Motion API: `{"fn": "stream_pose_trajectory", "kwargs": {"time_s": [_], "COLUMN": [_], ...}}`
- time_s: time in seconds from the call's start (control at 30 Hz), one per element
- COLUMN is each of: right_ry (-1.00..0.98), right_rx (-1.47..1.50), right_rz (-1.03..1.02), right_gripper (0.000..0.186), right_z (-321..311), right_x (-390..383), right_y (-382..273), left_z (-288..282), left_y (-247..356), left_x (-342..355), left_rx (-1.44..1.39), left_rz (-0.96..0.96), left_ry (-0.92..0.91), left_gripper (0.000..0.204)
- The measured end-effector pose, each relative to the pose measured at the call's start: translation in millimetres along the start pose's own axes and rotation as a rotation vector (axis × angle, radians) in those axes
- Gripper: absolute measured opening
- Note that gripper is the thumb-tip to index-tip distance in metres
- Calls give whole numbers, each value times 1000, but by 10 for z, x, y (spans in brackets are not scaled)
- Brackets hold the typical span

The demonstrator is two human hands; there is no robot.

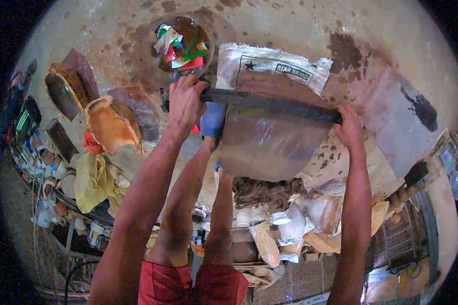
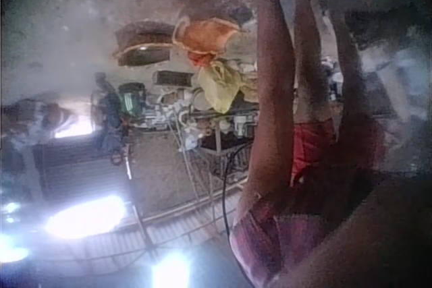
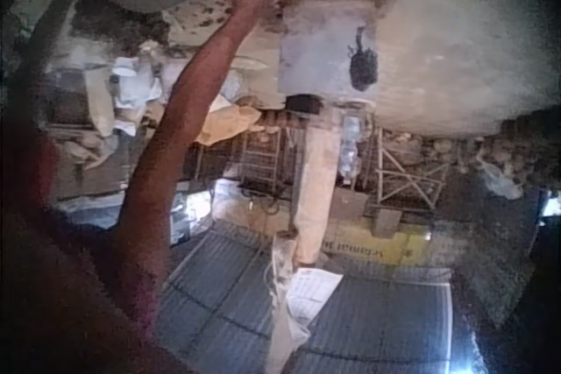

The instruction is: The person wipes the inside of two mold halves with a cloth, scrapes the surface of a clay slab with a small red tool, and uses a large metal blade to separate the slab. They then lift the clay slab and press it into the bottom and sides of one mold by hand.

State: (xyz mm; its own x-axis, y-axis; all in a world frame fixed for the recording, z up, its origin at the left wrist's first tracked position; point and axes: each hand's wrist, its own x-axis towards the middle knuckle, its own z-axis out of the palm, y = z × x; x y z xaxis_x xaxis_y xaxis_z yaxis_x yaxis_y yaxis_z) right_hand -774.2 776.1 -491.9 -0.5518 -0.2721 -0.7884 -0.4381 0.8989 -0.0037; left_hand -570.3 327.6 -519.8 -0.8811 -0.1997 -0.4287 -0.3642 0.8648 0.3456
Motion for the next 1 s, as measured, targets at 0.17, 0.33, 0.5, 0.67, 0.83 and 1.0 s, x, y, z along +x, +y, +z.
{"fn": "stream_pose_trajectory", "kwargs": {"time_s": [0.17, 0.33, 0.5, 0.67, 0.83, 1.0], "right_ry": [88, 146, 193, 154, 218, 207], "right_rx": [26, -3, 8, 74, 44, 6], "right_rz": [-37, -24, -92, -45, -6, -35], "right_gripper": [68, 65, 62, 60, 63, 64], "right_z": [125, 176, 178, 267, 391, 431], "right_x": [-117, -255, -261, -337, -431, -467], "right_y": [247, 265, 266, 236, 214, 175], "left_z": [104, 128, 193, 185, 160, 148], "left_y": [100, 154, 171, 204, 219, 197], "left_x": [59, -18, -46, -16, 59, 11], "left_rx": [-22, -33, -16, -6, -3, 3], "left_rz": [82, 94, 81, 113, 160, 179], "left_ry": [49, 94, 50, 65, 82, 101], "left_gripper": [37, 39, 42, 43, 47, 46]}}
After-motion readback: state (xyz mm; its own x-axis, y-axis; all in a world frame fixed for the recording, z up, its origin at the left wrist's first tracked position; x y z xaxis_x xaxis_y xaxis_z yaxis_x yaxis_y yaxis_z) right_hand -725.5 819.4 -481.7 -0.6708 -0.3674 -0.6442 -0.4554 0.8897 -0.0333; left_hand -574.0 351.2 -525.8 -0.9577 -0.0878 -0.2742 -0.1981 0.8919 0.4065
